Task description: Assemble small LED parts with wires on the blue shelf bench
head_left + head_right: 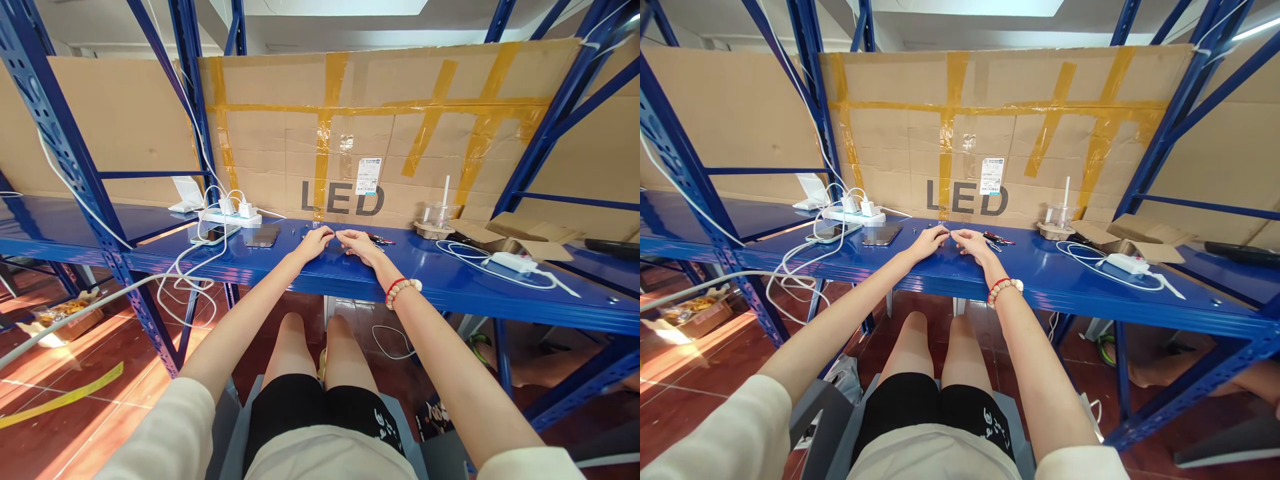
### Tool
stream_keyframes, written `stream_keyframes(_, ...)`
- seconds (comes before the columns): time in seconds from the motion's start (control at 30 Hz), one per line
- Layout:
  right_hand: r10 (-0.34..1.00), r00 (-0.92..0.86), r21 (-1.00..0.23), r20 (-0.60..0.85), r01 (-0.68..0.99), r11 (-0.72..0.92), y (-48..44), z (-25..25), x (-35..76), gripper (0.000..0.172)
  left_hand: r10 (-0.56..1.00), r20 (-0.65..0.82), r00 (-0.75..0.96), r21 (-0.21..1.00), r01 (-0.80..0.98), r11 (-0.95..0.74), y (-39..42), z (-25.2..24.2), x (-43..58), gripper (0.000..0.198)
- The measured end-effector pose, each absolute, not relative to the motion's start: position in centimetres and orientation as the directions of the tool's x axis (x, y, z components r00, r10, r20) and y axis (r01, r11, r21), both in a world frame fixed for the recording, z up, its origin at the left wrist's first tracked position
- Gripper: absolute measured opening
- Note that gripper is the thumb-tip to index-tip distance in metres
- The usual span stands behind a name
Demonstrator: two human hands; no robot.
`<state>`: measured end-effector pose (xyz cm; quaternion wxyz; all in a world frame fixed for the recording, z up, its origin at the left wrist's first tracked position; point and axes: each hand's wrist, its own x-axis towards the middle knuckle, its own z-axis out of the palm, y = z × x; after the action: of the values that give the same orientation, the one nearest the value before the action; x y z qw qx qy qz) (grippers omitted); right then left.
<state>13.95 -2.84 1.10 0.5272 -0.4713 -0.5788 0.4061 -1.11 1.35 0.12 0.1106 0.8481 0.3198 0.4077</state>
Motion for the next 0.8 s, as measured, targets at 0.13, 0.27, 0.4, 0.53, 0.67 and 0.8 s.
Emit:
stream_keyframes(0.13, 0.972, -0.001, -0.963, 0.236, 0.133, 0.234, -2.8, 1.0, 14.0, 0.022, 0.626, 0.613, 0.483, 0.438, 0.451, -0.777, 1.4, 0.1, -1.2, 0.019)
stream_keyframes(0.27, 0.968, 0.006, -0.959, 0.250, 0.142, 0.247, -2.4, 0.7, 14.2, 0.025, 0.616, 0.606, 0.503, 0.419, 0.457, -0.785, 1.5, 0.1, -1.3, 0.019)
stream_keyframes(0.4, 0.966, -0.001, -0.955, 0.258, 0.150, 0.255, -1.9, 0.4, 14.4, 0.027, 0.611, 0.608, 0.507, 0.411, 0.457, -0.789, 1.6, 0.0, -1.2, 0.018)
stream_keyframes(0.53, 0.967, -0.004, -0.955, 0.253, 0.160, 0.250, -1.7, 0.3, 14.5, 0.027, 0.617, 0.601, 0.508, 0.404, 0.473, -0.783, 1.7, 0.0, -1.2, 0.020)
stream_keyframes(0.67, 0.970, 0.010, -0.957, 0.244, 0.166, 0.239, -1.8, 0.3, 14.4, 0.025, 0.617, 0.598, 0.511, 0.401, 0.476, -0.783, 1.5, 0.1, -1.2, 0.020)
stream_keyframes(0.8, 0.972, 0.024, -0.960, 0.232, 0.168, 0.225, -1.8, 0.4, 14.3, 0.024, 0.619, 0.599, 0.508, 0.391, 0.488, -0.780, 1.4, 0.2, -1.1, 0.022)
